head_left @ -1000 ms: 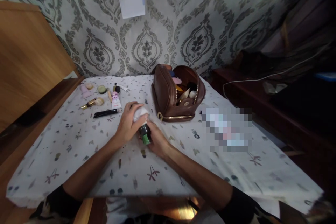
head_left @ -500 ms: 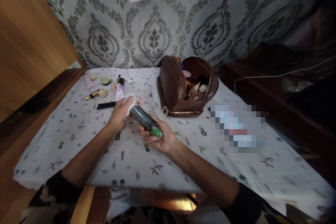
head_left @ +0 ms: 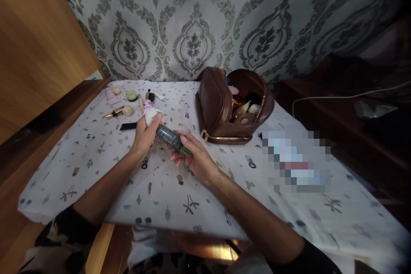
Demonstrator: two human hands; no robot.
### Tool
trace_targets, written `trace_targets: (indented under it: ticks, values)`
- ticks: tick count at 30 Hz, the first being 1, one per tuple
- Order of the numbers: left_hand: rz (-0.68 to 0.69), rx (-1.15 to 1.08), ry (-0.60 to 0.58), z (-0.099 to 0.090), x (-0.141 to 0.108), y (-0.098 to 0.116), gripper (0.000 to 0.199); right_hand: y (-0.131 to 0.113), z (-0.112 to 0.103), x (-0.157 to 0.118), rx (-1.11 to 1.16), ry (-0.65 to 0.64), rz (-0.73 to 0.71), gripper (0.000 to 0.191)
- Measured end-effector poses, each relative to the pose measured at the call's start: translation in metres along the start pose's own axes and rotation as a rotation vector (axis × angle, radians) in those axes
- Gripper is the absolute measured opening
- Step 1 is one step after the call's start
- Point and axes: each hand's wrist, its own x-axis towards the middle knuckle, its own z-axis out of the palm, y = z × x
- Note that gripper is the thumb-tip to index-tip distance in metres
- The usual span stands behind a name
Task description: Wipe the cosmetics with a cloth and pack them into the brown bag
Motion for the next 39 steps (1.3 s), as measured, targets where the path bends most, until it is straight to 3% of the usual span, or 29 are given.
trace_targets:
  ticks: [4, 8, 11, 15, 18, 22, 27, 30, 32, 37, 39]
  values:
    - [0.054, 0.188, -0.021, -0.003, 0.0, 0.005, 0.046, 0.005, -0.001, -0.001, -0.109, 0.054, -0.082, 0.04]
    - [0.389, 0.566, -0.109, 0.004, -0.015, 0.013, 0.045, 0.01, -0.004, 0.003, -0.143, 0.108, -0.075, 0.041]
    - [0.662, 0.693, -0.242, 0.015, -0.035, 0.016, 0.04, 0.015, -0.006, 0.007, -0.127, 0.145, -0.066, 0.036]
    - [0.805, 0.77, -0.291, 0.019, -0.042, 0.016, 0.038, 0.015, -0.006, 0.008, -0.097, 0.176, -0.064, 0.032]
    - [0.692, 0.758, -0.227, 0.008, -0.025, 0.014, 0.039, 0.008, -0.004, 0.006, -0.076, 0.171, -0.028, 0.03]
    - [0.354, 0.554, -0.171, -0.004, -0.004, 0.006, 0.038, -0.001, -0.001, 0.005, 0.02, 0.184, 0.102, 0.031]
    - [0.009, 0.312, -0.132, -0.004, 0.002, -0.007, 0.045, -0.007, -0.001, 0.005, 0.08, 0.071, 0.207, 0.052]
    - [-0.159, 0.162, -0.12, -0.004, 0.004, -0.009, 0.047, -0.008, -0.002, 0.003, 0.06, -0.024, 0.11, 0.063]
    - [-0.26, 0.056, -0.149, -0.003, 0.005, -0.007, 0.047, -0.007, -0.003, 0.002, 0.02, -0.059, -0.007, 0.057]
    - [-0.494, -0.093, -0.219, 0.006, 0.0, 0.003, 0.044, -0.005, -0.008, 0.002, -0.243, -0.012, -0.202, 0.046]
    - [-0.571, -0.171, -0.318, 0.011, -0.006, 0.007, 0.043, -0.004, -0.01, 0.003, -0.365, 0.014, -0.279, 0.041]
